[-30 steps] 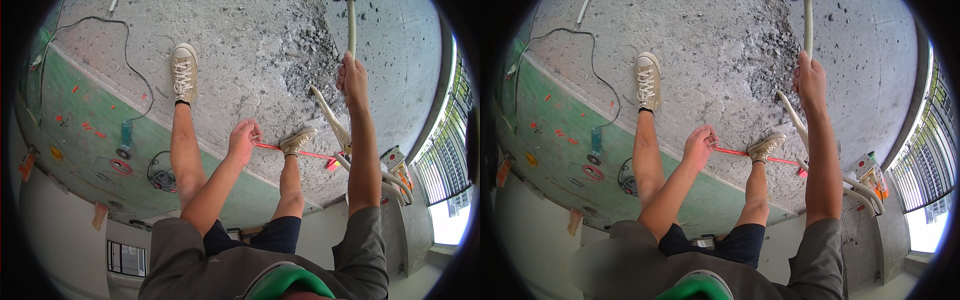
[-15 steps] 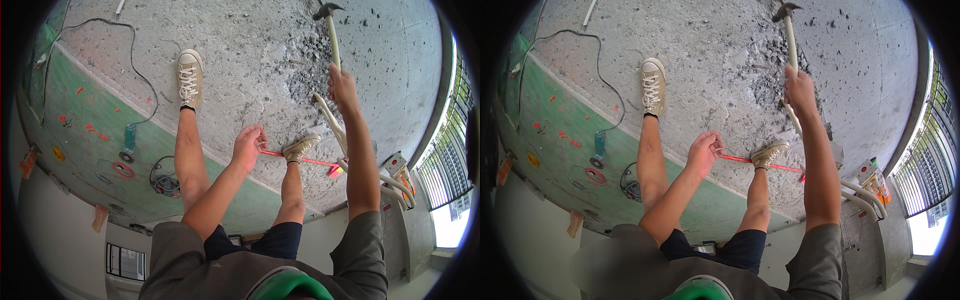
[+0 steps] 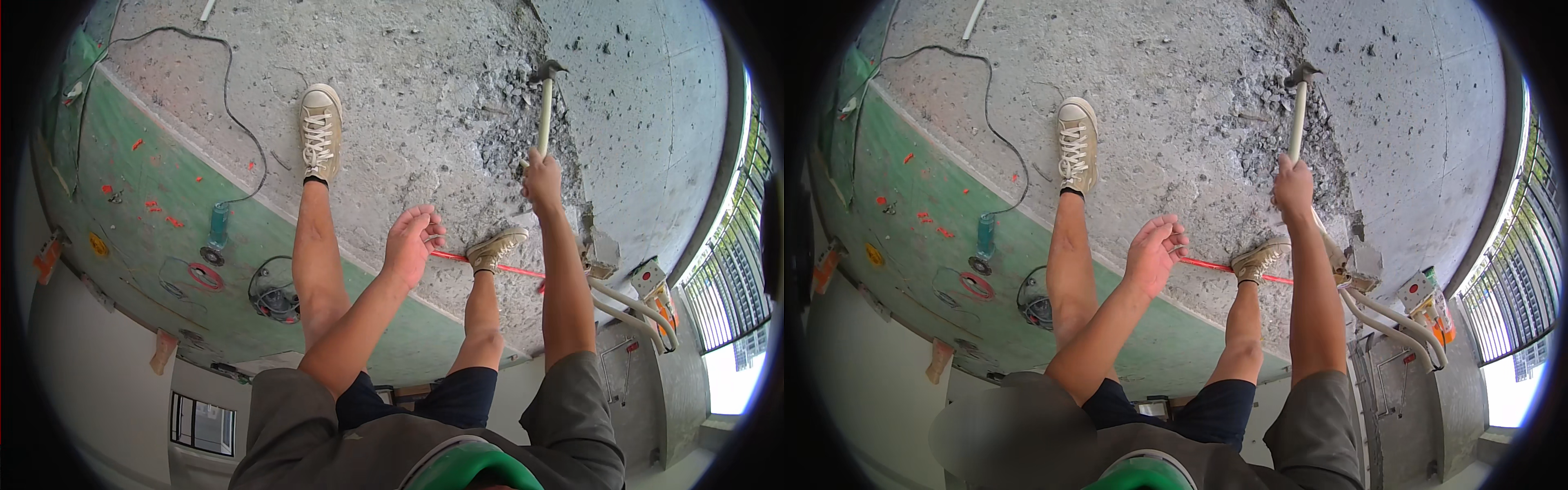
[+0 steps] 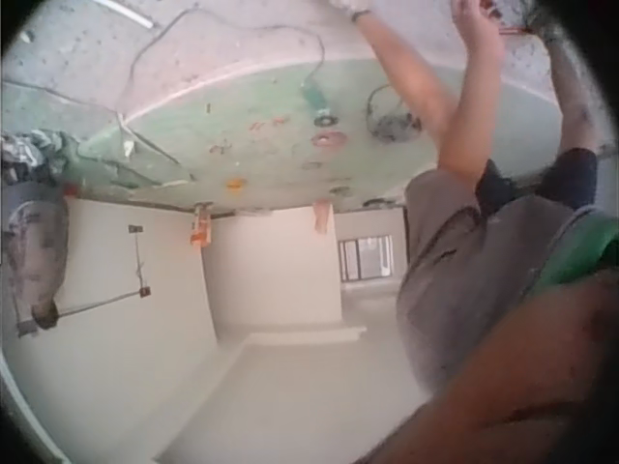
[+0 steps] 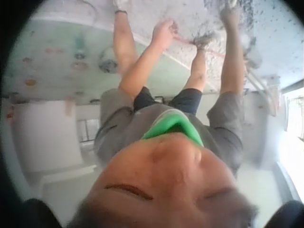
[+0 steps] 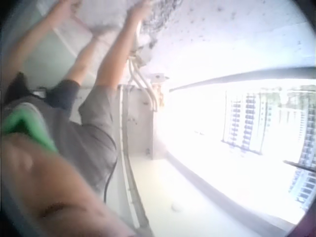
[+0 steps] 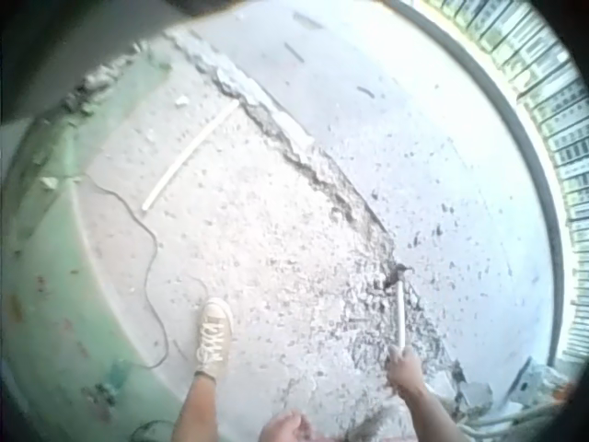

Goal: Preparing a concrete floor channel and installing electrical components using an angle grinder and a hammer.

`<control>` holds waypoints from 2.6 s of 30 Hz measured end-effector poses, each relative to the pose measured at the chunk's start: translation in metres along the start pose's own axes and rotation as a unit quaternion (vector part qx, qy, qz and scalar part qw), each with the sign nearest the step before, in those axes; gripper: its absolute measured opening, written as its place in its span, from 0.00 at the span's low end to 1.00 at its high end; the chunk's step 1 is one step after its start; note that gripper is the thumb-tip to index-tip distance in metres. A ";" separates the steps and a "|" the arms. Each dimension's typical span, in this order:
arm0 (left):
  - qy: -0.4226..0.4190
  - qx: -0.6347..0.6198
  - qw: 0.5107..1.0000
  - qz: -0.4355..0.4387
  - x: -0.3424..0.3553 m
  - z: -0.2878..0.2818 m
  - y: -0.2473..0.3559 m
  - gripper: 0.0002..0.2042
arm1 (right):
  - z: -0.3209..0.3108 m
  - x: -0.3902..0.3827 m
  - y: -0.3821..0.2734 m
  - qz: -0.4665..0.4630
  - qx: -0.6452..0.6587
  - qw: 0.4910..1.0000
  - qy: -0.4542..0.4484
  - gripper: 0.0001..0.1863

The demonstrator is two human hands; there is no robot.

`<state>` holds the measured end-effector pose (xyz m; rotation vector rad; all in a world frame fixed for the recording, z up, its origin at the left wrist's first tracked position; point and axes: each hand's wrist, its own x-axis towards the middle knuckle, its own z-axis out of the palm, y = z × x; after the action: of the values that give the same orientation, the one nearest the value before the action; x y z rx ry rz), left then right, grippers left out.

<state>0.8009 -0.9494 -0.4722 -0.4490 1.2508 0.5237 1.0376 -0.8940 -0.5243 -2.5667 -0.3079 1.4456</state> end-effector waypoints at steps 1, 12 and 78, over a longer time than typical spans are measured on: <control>0.002 -0.004 1.000 -0.003 0.000 0.001 0.001 0.09 | -0.028 0.008 -0.018 -0.041 0.091 0.995 0.016 0.14; -0.023 -0.028 0.999 -0.005 -0.001 0.000 0.004 0.09 | -0.014 -0.002 -0.072 -0.357 0.188 0.906 0.124 0.14; 0.121 0.021 0.988 0.089 0.009 -0.003 0.007 0.11 | 0.172 -0.119 0.142 0.303 0.199 0.924 -0.119 0.11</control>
<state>0.7962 -0.9448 -0.4822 -0.3752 1.5427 0.6063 0.8424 -1.0528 -0.5510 -2.2336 0.7480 1.7783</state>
